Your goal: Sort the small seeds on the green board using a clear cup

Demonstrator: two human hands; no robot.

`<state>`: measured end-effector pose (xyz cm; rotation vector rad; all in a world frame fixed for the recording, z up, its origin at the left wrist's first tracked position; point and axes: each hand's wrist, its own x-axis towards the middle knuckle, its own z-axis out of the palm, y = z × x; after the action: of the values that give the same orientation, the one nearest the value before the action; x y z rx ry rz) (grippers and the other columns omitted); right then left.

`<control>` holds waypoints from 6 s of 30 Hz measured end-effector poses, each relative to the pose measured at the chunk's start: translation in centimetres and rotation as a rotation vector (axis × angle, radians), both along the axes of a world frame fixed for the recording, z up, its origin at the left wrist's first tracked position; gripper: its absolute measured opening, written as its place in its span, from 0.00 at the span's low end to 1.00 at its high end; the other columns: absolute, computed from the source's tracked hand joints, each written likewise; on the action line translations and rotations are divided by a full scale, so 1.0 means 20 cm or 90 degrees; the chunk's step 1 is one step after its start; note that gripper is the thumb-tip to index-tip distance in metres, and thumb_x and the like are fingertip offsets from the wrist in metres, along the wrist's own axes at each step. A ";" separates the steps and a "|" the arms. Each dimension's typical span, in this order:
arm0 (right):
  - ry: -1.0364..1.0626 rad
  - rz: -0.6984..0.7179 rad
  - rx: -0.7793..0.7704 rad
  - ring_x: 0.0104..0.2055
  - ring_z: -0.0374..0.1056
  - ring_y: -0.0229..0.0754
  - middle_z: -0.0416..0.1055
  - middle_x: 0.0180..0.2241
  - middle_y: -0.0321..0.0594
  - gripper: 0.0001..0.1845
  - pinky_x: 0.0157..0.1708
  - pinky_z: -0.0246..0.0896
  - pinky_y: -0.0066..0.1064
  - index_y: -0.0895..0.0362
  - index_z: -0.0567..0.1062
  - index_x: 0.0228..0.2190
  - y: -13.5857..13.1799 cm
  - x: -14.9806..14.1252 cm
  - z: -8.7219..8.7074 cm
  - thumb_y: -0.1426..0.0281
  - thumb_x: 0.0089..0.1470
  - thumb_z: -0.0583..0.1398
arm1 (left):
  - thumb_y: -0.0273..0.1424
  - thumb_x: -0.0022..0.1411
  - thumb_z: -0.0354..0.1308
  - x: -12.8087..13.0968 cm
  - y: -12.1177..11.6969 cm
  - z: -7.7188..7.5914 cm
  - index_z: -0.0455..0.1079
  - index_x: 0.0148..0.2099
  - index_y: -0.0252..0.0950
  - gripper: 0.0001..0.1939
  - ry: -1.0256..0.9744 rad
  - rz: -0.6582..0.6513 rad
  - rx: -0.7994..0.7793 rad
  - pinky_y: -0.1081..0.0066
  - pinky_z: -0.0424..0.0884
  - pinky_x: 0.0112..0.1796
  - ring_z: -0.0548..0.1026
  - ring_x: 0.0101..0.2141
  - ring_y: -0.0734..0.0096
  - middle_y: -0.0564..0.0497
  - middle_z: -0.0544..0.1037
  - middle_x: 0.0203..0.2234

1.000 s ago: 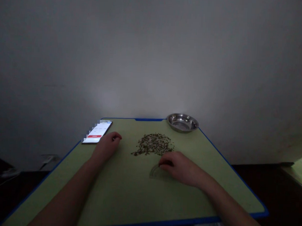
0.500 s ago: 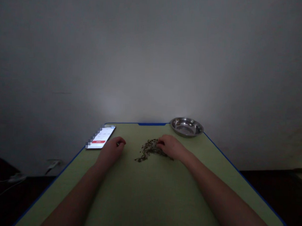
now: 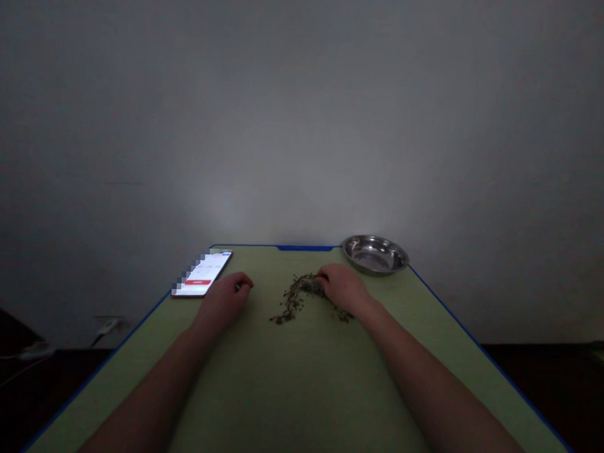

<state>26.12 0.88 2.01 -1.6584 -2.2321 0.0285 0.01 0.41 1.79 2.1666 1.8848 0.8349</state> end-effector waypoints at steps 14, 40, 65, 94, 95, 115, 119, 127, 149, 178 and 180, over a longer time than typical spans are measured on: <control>0.022 -0.003 0.025 0.38 0.70 0.44 0.76 0.35 0.43 0.12 0.37 0.58 0.31 0.56 0.78 0.35 0.04 0.03 0.02 0.68 0.56 0.54 | 0.28 0.56 0.47 0.00 -0.01 0.01 0.72 0.33 0.36 0.12 0.002 0.003 -0.003 0.70 0.65 0.35 0.73 0.33 0.67 0.47 0.77 0.32; -0.069 0.053 0.043 0.41 0.69 0.46 0.76 0.38 0.42 0.12 0.40 0.60 0.34 0.53 0.77 0.38 -0.07 0.03 0.06 0.69 0.56 0.54 | 0.28 0.55 0.47 0.00 0.00 0.01 0.72 0.33 0.36 0.12 -0.012 0.003 -0.006 0.70 0.65 0.34 0.73 0.32 0.68 0.47 0.77 0.30; 0.034 0.104 0.039 0.39 0.69 0.43 0.76 0.37 0.41 0.12 0.39 0.60 0.32 0.54 0.77 0.37 -0.22 0.08 0.10 0.68 0.56 0.55 | 0.28 0.56 0.47 0.01 -0.01 0.01 0.72 0.33 0.35 0.12 0.008 -0.003 -0.002 0.71 0.64 0.33 0.72 0.31 0.69 0.46 0.78 0.31; 0.062 0.141 -0.085 0.32 0.69 0.40 0.77 0.32 0.38 0.11 0.32 0.59 0.29 0.54 0.79 0.34 -0.14 0.06 0.05 0.69 0.55 0.56 | 0.28 0.55 0.47 0.01 0.00 0.00 0.72 0.33 0.36 0.12 0.014 -0.001 -0.010 0.71 0.64 0.33 0.72 0.31 0.69 0.47 0.78 0.31; 0.055 0.135 -0.068 0.34 0.69 0.41 0.77 0.33 0.39 0.11 0.34 0.59 0.29 0.54 0.79 0.34 -0.12 0.04 0.05 0.69 0.55 0.56 | 0.28 0.55 0.47 0.00 0.00 0.00 0.72 0.33 0.36 0.12 0.014 -0.003 -0.009 0.71 0.64 0.33 0.72 0.31 0.69 0.47 0.78 0.31; -0.024 0.079 0.085 0.41 0.70 0.46 0.76 0.39 0.44 0.12 0.40 0.61 0.35 0.55 0.78 0.38 0.02 0.04 0.01 0.70 0.56 0.55 | 0.29 0.55 0.47 0.01 0.00 0.00 0.72 0.34 0.35 0.12 0.014 0.003 -0.026 0.71 0.63 0.33 0.72 0.31 0.69 0.46 0.78 0.31; -0.040 0.120 0.082 0.38 0.70 0.46 0.76 0.36 0.43 0.12 0.37 0.62 0.35 0.55 0.78 0.37 -0.09 0.04 0.00 0.69 0.57 0.54 | 0.29 0.55 0.47 0.01 0.00 0.00 0.72 0.33 0.36 0.12 0.013 -0.004 -0.013 0.71 0.62 0.32 0.72 0.31 0.68 0.47 0.78 0.31; 0.040 0.130 0.098 0.39 0.70 0.45 0.76 0.37 0.43 0.12 0.39 0.62 0.35 0.56 0.77 0.37 -0.20 0.13 0.06 0.68 0.57 0.54 | 0.29 0.55 0.47 0.01 -0.01 0.00 0.72 0.34 0.35 0.12 0.013 -0.006 -0.016 0.71 0.61 0.31 0.71 0.30 0.70 0.47 0.77 0.30; 0.172 0.062 -0.124 0.27 0.65 0.40 0.74 0.27 0.39 0.14 0.27 0.57 0.30 0.58 0.77 0.31 -0.30 0.26 -0.01 0.65 0.54 0.53 | 0.30 0.55 0.47 0.01 0.00 0.00 0.73 0.34 0.36 0.13 0.022 0.000 -0.028 0.71 0.64 0.32 0.73 0.31 0.68 0.46 0.78 0.30; 0.146 0.140 -0.114 0.25 0.63 0.37 0.73 0.25 0.38 0.10 0.26 0.53 0.27 0.58 0.78 0.29 -0.26 0.00 0.05 0.70 0.53 0.56 | 0.29 0.55 0.46 0.01 -0.01 0.01 0.72 0.34 0.35 0.12 0.025 -0.019 -0.031 0.71 0.63 0.32 0.72 0.31 0.68 0.46 0.78 0.31; 0.135 0.138 -0.100 0.25 0.64 0.37 0.73 0.24 0.38 0.10 0.26 0.53 0.27 0.58 0.78 0.28 -0.24 -0.02 0.04 0.71 0.53 0.56 | 0.29 0.55 0.46 0.01 -0.01 0.01 0.72 0.34 0.36 0.13 0.023 -0.018 -0.034 0.71 0.63 0.32 0.72 0.31 0.67 0.46 0.78 0.31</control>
<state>25.77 -4.00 2.88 -1.4052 -2.2805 0.4249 0.24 0.16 1.91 2.1861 1.8653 0.7372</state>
